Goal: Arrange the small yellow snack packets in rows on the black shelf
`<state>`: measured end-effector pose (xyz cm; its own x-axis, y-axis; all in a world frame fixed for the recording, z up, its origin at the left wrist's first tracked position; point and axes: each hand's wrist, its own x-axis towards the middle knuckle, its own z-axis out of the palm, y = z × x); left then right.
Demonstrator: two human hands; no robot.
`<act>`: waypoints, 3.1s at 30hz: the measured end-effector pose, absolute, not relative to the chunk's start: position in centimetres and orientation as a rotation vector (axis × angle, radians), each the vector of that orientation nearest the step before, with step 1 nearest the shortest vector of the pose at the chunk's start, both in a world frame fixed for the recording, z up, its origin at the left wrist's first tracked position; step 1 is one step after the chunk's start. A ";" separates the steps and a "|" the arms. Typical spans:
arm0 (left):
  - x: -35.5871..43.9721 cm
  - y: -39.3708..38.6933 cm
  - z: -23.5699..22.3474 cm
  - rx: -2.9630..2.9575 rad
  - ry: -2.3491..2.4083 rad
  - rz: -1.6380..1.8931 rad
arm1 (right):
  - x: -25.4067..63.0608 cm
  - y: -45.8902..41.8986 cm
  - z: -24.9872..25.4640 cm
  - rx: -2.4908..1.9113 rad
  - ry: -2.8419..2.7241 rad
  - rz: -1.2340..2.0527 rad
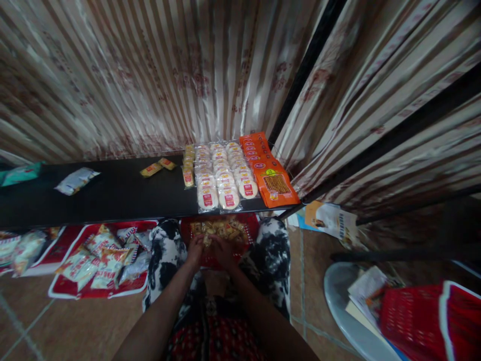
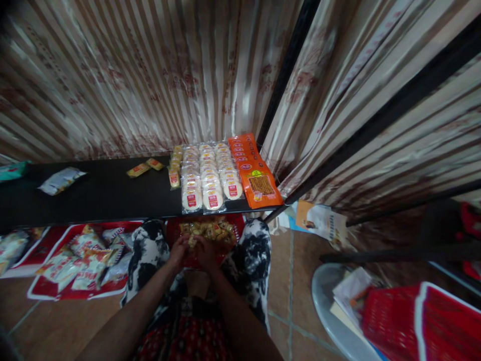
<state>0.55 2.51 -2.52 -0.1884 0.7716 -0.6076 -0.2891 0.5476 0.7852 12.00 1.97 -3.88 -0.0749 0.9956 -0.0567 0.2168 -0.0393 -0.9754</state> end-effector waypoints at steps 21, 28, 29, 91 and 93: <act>-0.1 0.0 2.2 0.374 1.295 1.096 | 12.8 1.6 -0.3 -1.424 -1.521 0.869; 0.1 -0.5 2.9 0.415 1.285 1.061 | 13.0 1.7 -0.1 -1.469 -1.516 0.887; 0.1 -0.5 3.0 0.413 1.281 1.057 | 13.0 1.7 -0.1 -1.477 -1.505 0.905; 0.5 -0.5 2.3 1.594 1.539 0.975 | 13.5 5.1 2.5 -1.570 -1.027 1.157; 0.6 -0.7 2.0 1.685 1.501 0.997 | 13.7 5.3 2.3 -1.582 -1.036 1.180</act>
<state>0.58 -0.71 2.01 0.0495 0.9925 0.1117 0.4878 -0.1216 0.8645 13.70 5.27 2.32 0.2000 0.9505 -0.2379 0.1127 -0.2635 -0.9581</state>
